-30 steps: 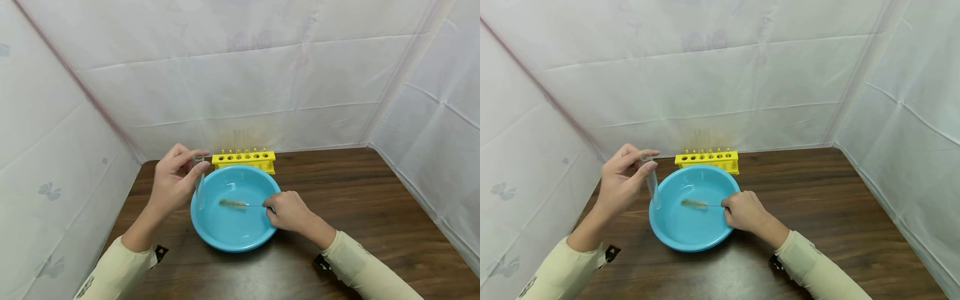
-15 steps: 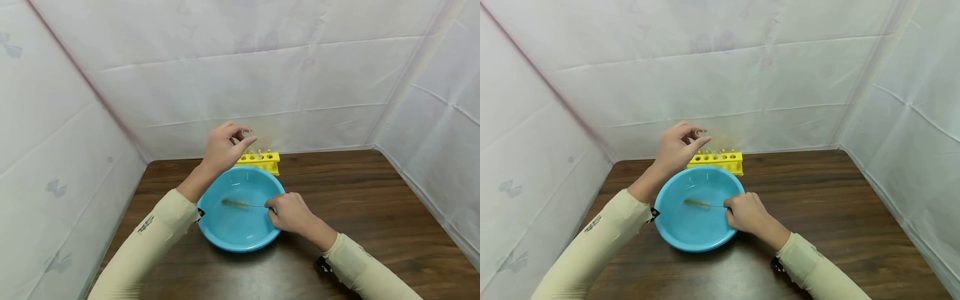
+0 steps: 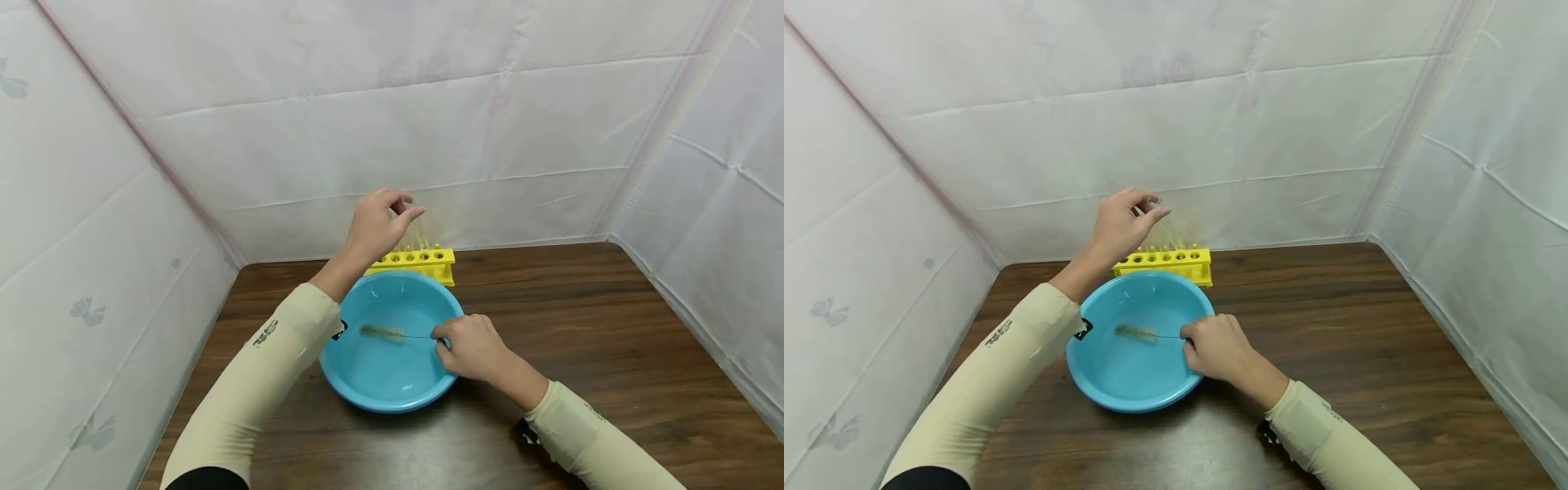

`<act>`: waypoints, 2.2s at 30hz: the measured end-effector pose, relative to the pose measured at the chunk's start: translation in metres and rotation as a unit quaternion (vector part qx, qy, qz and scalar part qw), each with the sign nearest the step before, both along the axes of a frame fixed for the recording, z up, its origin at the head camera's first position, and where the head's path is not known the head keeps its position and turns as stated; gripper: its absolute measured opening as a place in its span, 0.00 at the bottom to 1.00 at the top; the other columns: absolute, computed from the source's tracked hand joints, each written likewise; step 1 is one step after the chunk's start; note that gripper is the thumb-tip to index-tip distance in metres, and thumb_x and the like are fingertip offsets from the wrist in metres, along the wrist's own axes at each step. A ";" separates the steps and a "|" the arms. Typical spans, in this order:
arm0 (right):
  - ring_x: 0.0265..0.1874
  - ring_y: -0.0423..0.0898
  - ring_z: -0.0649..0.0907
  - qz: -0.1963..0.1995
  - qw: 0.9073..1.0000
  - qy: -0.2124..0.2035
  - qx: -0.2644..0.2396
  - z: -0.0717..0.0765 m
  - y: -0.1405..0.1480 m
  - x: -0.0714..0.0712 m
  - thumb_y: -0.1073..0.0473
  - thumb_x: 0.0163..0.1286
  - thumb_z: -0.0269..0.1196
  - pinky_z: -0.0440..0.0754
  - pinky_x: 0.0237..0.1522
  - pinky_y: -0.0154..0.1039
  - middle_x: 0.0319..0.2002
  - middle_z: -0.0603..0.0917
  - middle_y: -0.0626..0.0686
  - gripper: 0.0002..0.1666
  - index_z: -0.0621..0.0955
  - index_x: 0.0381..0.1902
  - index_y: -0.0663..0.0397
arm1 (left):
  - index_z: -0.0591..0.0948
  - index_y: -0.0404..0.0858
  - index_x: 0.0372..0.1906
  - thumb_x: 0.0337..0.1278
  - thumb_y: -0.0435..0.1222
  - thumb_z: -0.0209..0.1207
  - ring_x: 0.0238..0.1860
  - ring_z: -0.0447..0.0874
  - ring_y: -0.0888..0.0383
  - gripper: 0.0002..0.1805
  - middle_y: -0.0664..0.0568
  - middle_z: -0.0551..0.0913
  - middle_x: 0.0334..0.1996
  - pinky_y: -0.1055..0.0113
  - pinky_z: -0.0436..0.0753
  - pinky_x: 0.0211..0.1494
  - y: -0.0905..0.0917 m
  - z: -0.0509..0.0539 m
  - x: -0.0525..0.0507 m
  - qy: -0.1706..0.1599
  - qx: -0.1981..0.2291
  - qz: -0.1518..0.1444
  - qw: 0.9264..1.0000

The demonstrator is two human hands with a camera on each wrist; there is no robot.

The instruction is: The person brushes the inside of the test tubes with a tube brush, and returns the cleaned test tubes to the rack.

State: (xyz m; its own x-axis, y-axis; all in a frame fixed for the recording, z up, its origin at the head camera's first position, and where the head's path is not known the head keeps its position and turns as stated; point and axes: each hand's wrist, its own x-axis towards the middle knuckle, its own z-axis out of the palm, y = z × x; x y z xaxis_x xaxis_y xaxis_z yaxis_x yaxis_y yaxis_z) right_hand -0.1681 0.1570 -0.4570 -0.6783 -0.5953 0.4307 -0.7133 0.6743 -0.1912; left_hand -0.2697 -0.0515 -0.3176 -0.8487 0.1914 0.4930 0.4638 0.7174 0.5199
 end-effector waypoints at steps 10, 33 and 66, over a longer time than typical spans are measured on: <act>0.19 0.39 0.83 -0.005 1.000 -0.003 -0.009 0.001 -0.002 0.001 0.63 0.60 0.67 0.66 0.17 0.27 0.27 0.92 0.43 0.10 0.94 0.33 0.45 | 0.89 0.37 0.55 0.74 0.47 0.67 0.42 0.80 0.49 0.18 0.45 0.83 0.44 0.55 0.83 0.49 -0.001 -0.006 -0.014 -0.026 -0.002 0.004 1.000; 0.19 0.38 0.83 -0.008 1.000 -0.008 -0.021 0.001 -0.009 0.005 0.63 0.61 0.67 0.65 0.17 0.27 0.29 0.93 0.44 0.11 0.94 0.34 0.45 | 0.90 0.40 0.50 0.74 0.51 0.66 0.56 0.76 0.47 0.19 0.44 0.83 0.53 0.51 0.78 0.60 -0.008 -0.012 -0.027 -0.044 -0.049 0.036 0.997; 0.20 0.40 0.81 -0.003 1.000 -0.029 0.007 0.009 -0.022 0.007 0.62 0.64 0.67 0.68 0.17 0.29 0.29 0.90 0.45 0.11 0.94 0.38 0.46 | 0.81 0.43 0.70 0.72 0.55 0.65 0.78 0.62 0.45 0.30 0.47 0.74 0.75 0.45 0.64 0.77 -0.004 -0.030 -0.035 -0.088 -0.197 0.076 0.973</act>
State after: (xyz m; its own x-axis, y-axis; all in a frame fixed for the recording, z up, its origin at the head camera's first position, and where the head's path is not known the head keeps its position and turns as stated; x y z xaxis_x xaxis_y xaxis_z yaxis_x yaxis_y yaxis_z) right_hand -0.1607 0.1354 -0.4484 -0.7052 -0.5976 0.3816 -0.6976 0.6811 -0.2225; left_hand -0.3043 -0.0557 -0.3472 -0.9470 0.2013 0.2504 0.2646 0.9307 0.2527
